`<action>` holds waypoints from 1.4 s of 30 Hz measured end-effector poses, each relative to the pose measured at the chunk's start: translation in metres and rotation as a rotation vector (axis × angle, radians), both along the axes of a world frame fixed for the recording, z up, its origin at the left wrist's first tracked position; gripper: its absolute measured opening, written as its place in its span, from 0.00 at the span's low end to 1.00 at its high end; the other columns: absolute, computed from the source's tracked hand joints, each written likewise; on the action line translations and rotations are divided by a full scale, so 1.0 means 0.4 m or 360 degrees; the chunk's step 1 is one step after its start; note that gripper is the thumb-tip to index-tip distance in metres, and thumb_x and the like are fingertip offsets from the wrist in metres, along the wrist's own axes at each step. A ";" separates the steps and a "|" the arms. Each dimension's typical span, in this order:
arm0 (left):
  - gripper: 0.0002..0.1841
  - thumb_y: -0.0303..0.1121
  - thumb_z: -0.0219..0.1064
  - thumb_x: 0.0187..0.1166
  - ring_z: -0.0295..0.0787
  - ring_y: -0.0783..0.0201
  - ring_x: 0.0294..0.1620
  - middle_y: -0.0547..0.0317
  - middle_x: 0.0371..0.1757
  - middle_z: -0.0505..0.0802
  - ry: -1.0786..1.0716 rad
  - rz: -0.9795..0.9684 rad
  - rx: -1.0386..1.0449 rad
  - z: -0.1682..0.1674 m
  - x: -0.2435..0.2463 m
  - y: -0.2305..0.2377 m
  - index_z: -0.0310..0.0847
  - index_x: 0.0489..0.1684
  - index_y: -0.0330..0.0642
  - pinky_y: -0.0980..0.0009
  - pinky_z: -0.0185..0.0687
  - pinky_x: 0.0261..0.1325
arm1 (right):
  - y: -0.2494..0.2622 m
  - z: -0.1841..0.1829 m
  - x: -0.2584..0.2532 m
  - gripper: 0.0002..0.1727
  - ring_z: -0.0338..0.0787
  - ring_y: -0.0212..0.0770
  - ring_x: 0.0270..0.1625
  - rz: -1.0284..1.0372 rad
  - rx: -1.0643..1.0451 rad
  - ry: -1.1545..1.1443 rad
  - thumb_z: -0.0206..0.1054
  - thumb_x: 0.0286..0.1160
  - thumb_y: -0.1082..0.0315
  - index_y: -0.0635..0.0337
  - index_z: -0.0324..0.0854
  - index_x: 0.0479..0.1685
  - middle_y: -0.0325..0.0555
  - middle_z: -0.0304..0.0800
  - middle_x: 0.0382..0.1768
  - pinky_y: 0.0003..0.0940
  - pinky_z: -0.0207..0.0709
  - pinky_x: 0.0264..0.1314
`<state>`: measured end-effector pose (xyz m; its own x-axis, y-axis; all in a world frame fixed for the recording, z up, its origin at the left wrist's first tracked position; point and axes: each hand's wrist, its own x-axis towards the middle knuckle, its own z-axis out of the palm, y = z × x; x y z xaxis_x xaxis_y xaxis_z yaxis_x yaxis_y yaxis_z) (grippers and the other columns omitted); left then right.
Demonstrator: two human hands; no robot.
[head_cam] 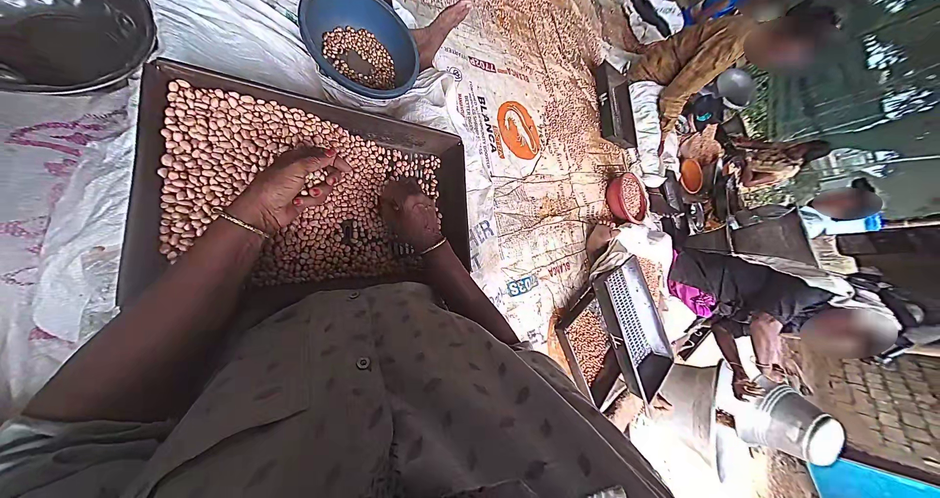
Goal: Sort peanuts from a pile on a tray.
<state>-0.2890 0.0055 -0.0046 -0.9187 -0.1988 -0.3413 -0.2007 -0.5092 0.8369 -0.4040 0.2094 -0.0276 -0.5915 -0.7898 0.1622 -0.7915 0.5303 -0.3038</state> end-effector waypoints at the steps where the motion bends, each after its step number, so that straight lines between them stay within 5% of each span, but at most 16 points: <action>1: 0.17 0.39 0.44 0.95 0.58 0.84 0.09 0.72 0.25 0.80 -0.0015 -0.0032 -0.0025 -0.001 0.000 0.002 0.81 0.46 0.49 0.89 0.50 0.09 | 0.005 0.005 -0.010 0.11 0.93 0.57 0.56 -0.0043 -0.0107 -0.0134 0.68 0.74 0.70 0.65 0.91 0.48 0.57 0.95 0.50 0.56 0.85 0.58; 4: 0.23 0.49 0.41 0.95 0.58 0.81 0.10 0.71 0.23 0.82 -0.0137 -0.0209 -0.0169 -0.004 -0.003 0.010 0.83 0.45 0.49 0.87 0.47 0.10 | 0.008 0.048 -0.018 0.08 0.93 0.44 0.44 -0.0005 -0.0582 -0.0602 0.69 0.73 0.76 0.70 0.89 0.45 0.56 0.94 0.43 0.40 0.88 0.50; 7: 0.28 0.56 0.40 0.94 0.67 0.78 0.14 0.68 0.25 0.86 -0.0283 -0.0410 -0.0163 -0.009 -0.004 0.030 0.85 0.42 0.50 0.84 0.55 0.16 | -0.018 0.118 0.011 0.08 0.92 0.31 0.37 0.0228 -0.0813 -0.1040 0.68 0.78 0.79 0.74 0.88 0.49 0.52 0.95 0.41 0.26 0.88 0.44; 10: 0.25 0.52 0.44 0.94 0.66 0.80 0.15 0.68 0.30 0.89 -0.0330 -0.0401 -0.0031 -0.006 -0.005 0.038 0.85 0.38 0.50 0.85 0.55 0.15 | -0.053 0.111 -0.028 0.09 0.93 0.36 0.40 0.0199 -0.0654 -0.0843 0.66 0.81 0.75 0.72 0.89 0.48 0.53 0.95 0.40 0.34 0.88 0.49; 14: 0.12 0.36 0.47 0.94 0.61 0.84 0.11 0.71 0.28 0.84 -0.0179 -0.0060 0.0154 0.012 0.002 -0.002 0.77 0.44 0.50 0.90 0.52 0.10 | -0.089 0.032 -0.061 0.13 0.93 0.53 0.58 0.0131 -0.0067 -0.0367 0.67 0.77 0.73 0.61 0.91 0.55 0.55 0.94 0.55 0.55 0.84 0.61; 18: 0.15 0.36 0.45 0.93 0.60 0.85 0.09 0.73 0.28 0.84 -0.0018 0.0079 0.0154 0.010 0.011 -0.034 0.78 0.41 0.52 0.91 0.52 0.09 | -0.103 0.004 -0.019 0.13 0.90 0.57 0.65 0.0147 0.0034 -0.0067 0.67 0.75 0.75 0.61 0.91 0.55 0.58 0.91 0.60 0.53 0.86 0.60; 29: 0.16 0.36 0.50 0.94 0.59 0.83 0.10 0.71 0.22 0.82 -0.0104 -0.0147 -0.0200 0.021 0.013 -0.008 0.83 0.37 0.46 0.88 0.49 0.09 | -0.107 0.025 0.001 0.13 0.92 0.61 0.60 0.0017 0.0256 -0.0072 0.64 0.81 0.71 0.63 0.89 0.58 0.62 0.90 0.59 0.55 0.86 0.55; 42: 0.17 0.41 0.47 0.95 0.56 0.83 0.09 0.71 0.24 0.82 -0.0221 -0.0014 -0.0178 0.016 0.005 -0.009 0.82 0.43 0.48 0.87 0.46 0.09 | -0.085 -0.009 -0.050 0.11 0.93 0.56 0.54 0.0111 0.0020 -0.0084 0.66 0.80 0.69 0.58 0.93 0.53 0.58 0.90 0.60 0.54 0.87 0.49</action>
<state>-0.2870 0.0017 0.0018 -0.8660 -0.2352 -0.4413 -0.3224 -0.4120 0.8522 -0.4239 0.1755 -0.0311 -0.5423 -0.8313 0.1221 -0.8097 0.4783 -0.3400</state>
